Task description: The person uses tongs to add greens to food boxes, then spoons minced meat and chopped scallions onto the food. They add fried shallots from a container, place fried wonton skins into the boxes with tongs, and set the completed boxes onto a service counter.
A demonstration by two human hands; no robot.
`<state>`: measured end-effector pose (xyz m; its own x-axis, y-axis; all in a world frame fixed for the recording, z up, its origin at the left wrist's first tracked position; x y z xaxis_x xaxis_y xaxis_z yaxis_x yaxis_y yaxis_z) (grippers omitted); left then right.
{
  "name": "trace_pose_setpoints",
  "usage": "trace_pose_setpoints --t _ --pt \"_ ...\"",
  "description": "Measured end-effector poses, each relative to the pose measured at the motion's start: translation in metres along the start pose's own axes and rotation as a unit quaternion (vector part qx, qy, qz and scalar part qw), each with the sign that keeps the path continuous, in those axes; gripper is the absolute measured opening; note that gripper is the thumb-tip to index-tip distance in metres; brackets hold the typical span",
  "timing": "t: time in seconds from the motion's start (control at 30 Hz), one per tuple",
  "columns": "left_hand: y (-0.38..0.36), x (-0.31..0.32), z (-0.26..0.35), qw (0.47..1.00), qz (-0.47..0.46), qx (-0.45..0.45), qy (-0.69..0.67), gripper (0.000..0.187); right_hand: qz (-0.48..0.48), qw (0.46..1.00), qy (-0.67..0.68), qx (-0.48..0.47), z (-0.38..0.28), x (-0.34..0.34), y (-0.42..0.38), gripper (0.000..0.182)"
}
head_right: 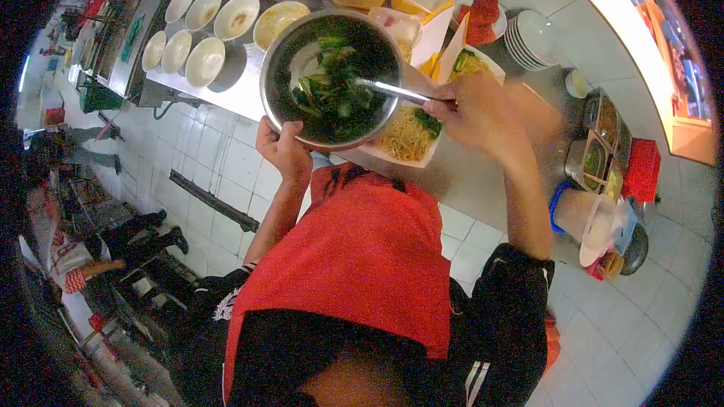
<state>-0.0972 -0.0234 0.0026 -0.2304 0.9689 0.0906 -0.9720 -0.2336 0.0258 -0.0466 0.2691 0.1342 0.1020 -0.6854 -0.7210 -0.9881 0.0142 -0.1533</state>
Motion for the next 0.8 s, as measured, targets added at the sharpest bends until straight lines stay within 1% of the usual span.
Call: trace_pose_setpoints --t 0.03,0.1,0.13,0.23,0.33,0.43,0.53,0.63,0.73,0.8 --pt "0.007 0.004 0.004 1.000 -0.006 0.010 0.004 0.012 0.023 1.000 -0.005 -0.007 -0.002 -0.004 0.004 0.018" --pt "0.015 0.008 0.005 0.999 -0.012 0.026 -0.025 0.012 0.040 0.999 -0.007 0.012 -0.011 -0.013 0.006 0.022" --pt "-0.010 -0.014 0.007 1.000 -0.011 -0.010 0.002 0.013 0.005 0.998 0.019 0.056 -0.011 0.000 -0.011 0.024" --pt "-0.009 -0.008 0.008 1.000 -0.008 0.010 0.008 0.013 0.060 0.991 -0.114 0.027 -0.028 -0.012 -0.019 0.026" --pt "-0.004 -0.002 0.012 0.999 -0.012 0.021 0.024 0.014 -0.004 0.987 -0.157 0.043 -0.041 -0.007 -0.018 0.021" --pt "0.000 0.008 0.012 1.000 -0.008 0.016 0.013 0.015 -0.036 0.989 -0.142 -0.027 -0.019 0.030 -0.004 0.017" --pt "0.005 0.008 0.007 0.999 -0.015 0.033 0.009 0.016 -0.081 0.980 -0.175 -0.058 -0.016 0.049 0.005 0.015" --pt "0.006 0.007 0.006 1.000 -0.013 0.022 -0.004 0.018 -0.069 0.984 -0.164 -0.032 -0.024 0.021 0.005 0.029" --pt "0.006 0.008 0.005 1.000 -0.016 0.025 0.002 0.018 -0.087 0.991 -0.086 0.046 -0.010 -0.003 0.004 0.026" --pt "0.005 0.012 0.006 1.000 -0.013 0.014 -0.009 0.020 -0.054 0.990 -0.117 0.060 -0.011 -0.007 0.002 0.025"
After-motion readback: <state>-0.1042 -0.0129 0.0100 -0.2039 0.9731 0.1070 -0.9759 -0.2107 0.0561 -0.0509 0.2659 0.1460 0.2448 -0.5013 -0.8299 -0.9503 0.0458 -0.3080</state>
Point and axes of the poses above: each hand's wrist, its own y-axis towards the middle knuckle, its own x-axis out of the palm, z = x × y, the point moved 10 cm from there along y, towards the middle knuckle, and after that the axes turned 11 degrees about y, right-handed, at the moved point
